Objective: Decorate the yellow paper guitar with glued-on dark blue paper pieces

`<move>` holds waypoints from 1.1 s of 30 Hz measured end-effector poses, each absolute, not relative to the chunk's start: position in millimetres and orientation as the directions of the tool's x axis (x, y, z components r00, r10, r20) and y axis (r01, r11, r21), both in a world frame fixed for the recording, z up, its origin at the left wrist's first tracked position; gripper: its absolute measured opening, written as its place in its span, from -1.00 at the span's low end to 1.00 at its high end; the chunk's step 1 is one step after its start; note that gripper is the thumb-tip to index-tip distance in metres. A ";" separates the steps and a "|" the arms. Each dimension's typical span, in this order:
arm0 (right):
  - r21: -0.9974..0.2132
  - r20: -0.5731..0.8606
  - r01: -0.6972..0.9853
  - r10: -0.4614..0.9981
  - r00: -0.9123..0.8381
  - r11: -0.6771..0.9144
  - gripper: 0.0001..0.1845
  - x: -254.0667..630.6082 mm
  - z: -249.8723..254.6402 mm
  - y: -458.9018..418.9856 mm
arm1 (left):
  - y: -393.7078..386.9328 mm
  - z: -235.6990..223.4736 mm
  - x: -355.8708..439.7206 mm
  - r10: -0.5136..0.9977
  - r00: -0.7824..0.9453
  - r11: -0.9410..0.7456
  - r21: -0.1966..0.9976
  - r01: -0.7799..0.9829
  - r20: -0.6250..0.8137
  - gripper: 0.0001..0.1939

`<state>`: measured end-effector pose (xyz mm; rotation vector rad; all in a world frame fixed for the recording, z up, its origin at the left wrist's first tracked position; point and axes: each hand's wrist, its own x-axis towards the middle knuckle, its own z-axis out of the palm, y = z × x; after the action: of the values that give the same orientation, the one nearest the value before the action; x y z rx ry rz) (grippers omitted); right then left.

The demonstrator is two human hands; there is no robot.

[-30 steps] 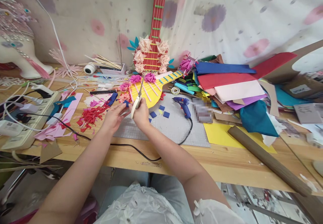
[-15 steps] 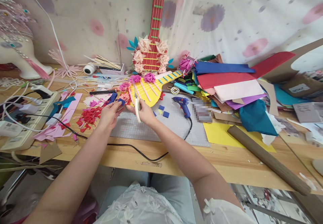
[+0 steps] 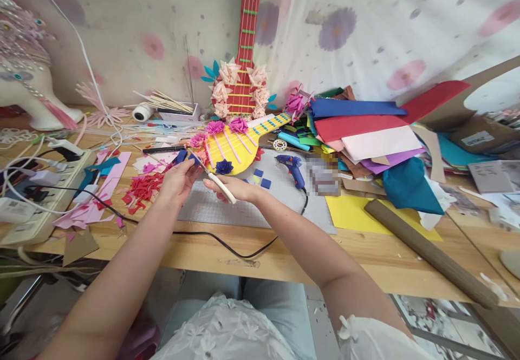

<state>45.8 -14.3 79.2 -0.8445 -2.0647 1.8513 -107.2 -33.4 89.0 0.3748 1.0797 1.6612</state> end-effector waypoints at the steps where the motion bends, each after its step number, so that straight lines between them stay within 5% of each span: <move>1: -0.967 -0.198 0.253 0.567 -0.799 0.018 -0.46 45.4 77.4 -14.0 | -33.5 88.3 -106.7 0.885 -0.382 -0.023 0.796 -0.605 -0.265 -0.92; 14: -0.981 -0.194 0.157 0.566 -0.801 -0.113 -0.40 43.4 66.5 -14.8 | -32.6 80.2 -108.9 0.883 -0.365 0.008 0.788 -0.615 -0.294 -0.89; 33: -0.959 -0.278 0.259 0.582 -0.764 -0.119 -0.41 50.9 70.8 -17.7 | -36.3 64.8 -123.6 0.924 -0.280 0.063 0.825 -0.562 -0.261 -0.91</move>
<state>50.9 -17.7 70.8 -0.9406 -1.9083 1.9731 -123.6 -36.3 64.8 0.4641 1.0776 1.5406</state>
